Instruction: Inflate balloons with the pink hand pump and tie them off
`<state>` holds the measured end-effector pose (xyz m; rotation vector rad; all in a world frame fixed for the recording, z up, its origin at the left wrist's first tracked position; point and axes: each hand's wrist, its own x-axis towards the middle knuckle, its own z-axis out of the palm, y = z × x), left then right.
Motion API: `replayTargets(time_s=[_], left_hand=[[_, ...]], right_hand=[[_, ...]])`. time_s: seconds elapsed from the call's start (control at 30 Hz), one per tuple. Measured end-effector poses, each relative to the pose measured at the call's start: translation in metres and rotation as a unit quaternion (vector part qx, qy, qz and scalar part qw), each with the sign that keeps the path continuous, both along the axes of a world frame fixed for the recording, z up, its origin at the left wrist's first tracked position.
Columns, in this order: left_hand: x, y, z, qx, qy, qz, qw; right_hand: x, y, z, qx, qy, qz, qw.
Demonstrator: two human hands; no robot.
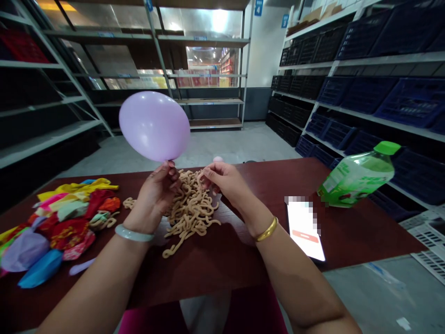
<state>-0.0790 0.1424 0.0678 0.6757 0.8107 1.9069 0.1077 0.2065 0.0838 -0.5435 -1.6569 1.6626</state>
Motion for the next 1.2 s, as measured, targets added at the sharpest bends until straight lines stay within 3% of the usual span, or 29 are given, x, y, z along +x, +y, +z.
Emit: replayTargets(time_s=[0.13,0.23,0.3,0.37,0.47,0.53,0.73,0.87,1.0,1.2], left_hand=[[0.004,-0.002,0.003,-0.010,-0.003,-0.001,1.000],[0.010,-0.004,0.005,-0.034,-0.012,-0.004,0.999],[0.016,-0.005,0.004,-0.051,-0.011,-0.018,0.998],[0.022,-0.005,0.001,-0.071,0.001,-0.027,0.997],[0.030,-0.004,-0.006,-0.093,0.050,-0.012,0.994],[0.034,-0.003,-0.011,-0.096,0.092,0.009,0.991],[0.039,0.002,-0.021,-0.078,0.245,0.082,0.963],[0.039,0.002,-0.025,-0.102,0.273,0.067,0.954],[0.036,0.001,-0.024,-0.124,0.353,0.086,0.923],[0.033,0.004,-0.021,-0.112,0.397,0.071,0.908]], right_hand=[[0.001,-0.001,0.005,-0.062,0.051,0.017,0.997],[0.000,0.002,0.001,-0.036,0.060,-0.012,0.997],[-0.002,0.004,-0.002,0.061,0.035,-0.042,0.997],[-0.004,0.004,-0.005,0.222,-0.022,-0.056,0.973],[-0.008,-0.001,-0.010,0.451,-0.111,-0.030,0.885],[-0.011,-0.006,-0.013,0.525,-0.152,-0.023,0.837],[-0.016,-0.016,-0.019,0.543,-0.223,-0.125,0.800],[-0.016,-0.019,-0.019,0.574,-0.246,-0.159,0.765],[-0.016,-0.019,-0.021,0.606,-0.240,-0.177,0.737],[-0.011,-0.009,-0.018,0.614,-0.224,-0.169,0.738]])
